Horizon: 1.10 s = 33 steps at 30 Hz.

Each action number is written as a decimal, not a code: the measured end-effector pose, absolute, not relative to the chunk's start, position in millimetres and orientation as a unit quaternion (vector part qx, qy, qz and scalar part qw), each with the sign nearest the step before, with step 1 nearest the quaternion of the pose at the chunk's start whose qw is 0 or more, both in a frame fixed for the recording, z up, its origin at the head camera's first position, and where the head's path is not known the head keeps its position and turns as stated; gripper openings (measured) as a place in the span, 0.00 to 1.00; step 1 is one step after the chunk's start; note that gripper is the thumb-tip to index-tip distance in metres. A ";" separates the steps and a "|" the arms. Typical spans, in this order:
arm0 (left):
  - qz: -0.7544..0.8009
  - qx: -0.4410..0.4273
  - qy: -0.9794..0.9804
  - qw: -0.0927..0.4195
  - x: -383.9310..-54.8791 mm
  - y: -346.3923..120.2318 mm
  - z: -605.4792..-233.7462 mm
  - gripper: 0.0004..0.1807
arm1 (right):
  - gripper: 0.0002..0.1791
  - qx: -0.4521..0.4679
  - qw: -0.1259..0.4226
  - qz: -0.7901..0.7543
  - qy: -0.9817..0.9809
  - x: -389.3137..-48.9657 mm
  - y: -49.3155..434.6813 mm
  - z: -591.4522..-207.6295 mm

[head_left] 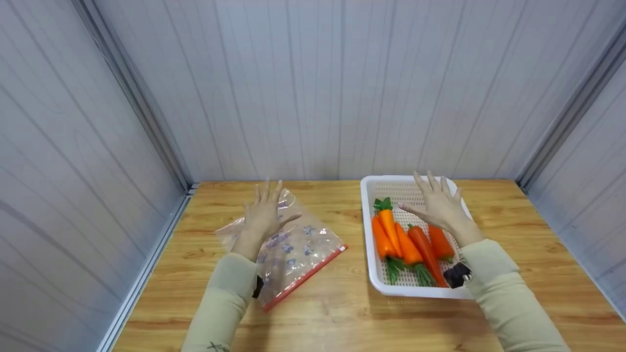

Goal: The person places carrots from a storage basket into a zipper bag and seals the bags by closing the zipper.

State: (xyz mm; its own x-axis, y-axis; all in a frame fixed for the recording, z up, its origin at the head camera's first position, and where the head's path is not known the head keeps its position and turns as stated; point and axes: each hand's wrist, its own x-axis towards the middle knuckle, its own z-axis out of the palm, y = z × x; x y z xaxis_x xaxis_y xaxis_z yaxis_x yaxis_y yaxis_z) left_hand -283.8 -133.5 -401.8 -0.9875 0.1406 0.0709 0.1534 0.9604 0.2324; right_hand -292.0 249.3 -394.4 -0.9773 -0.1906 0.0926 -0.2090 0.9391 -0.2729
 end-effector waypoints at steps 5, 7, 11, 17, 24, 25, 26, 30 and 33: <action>-0.112 -0.076 -0.990 0.038 -279.9 -132.9 -400.3 0.52 | 0.50 0.108 0.032 0.147 -0.983 -290.2 249.7 -393.9; -0.114 -0.079 -0.989 0.044 -277.7 -132.1 -400.0 0.51 | 0.49 0.110 0.033 0.153 -0.982 -288.5 249.1 -393.5; -0.126 -0.079 -0.987 0.055 -272.9 -129.3 -400.1 0.49 | 0.47 0.116 0.034 0.162 -0.979 -283.0 246.6 -393.0; -0.164 -0.082 -0.979 0.087 -265.4 -125.0 -403.3 0.45 | 0.45 0.124 0.044 0.172 -0.976 -272.3 240.5 -393.1; -0.178 -0.112 -0.967 0.144 -256.0 -119.9 -412.4 0.40 | 0.44 0.139 0.062 0.197 -0.969 -265.0 232.3 -395.6; -0.178 -0.116 -0.966 0.148 -254.4 -118.9 -414.3 0.40 | 0.44 0.142 0.066 0.201 -0.967 -263.8 231.1 -396.6; -0.178 -0.119 -0.965 0.151 -252.9 -117.9 -416.4 0.40 | 0.44 0.143 0.070 0.205 -0.966 -262.7 230.1 -397.8; -0.192 -0.127 -0.959 0.164 -247.7 -114.3 -427.7 0.36 | 0.42 0.143 0.084 0.235 -0.958 -257.9 225.1 -402.5; -0.216 -0.123 -0.955 0.162 -243.9 -111.4 -437.7 0.32 | 0.40 0.145 0.095 0.258 -0.950 -254.9 220.6 -406.1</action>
State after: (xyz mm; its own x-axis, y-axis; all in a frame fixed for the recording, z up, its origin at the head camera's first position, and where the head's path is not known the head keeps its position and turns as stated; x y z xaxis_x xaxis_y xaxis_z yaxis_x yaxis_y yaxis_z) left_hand -243.9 -111.4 -437.7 -0.9171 0.1652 0.3628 0.3054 0.8762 0.3729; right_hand -254.9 220.6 -406.1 -0.9398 -0.2261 0.2562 -0.3246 0.8251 -0.4625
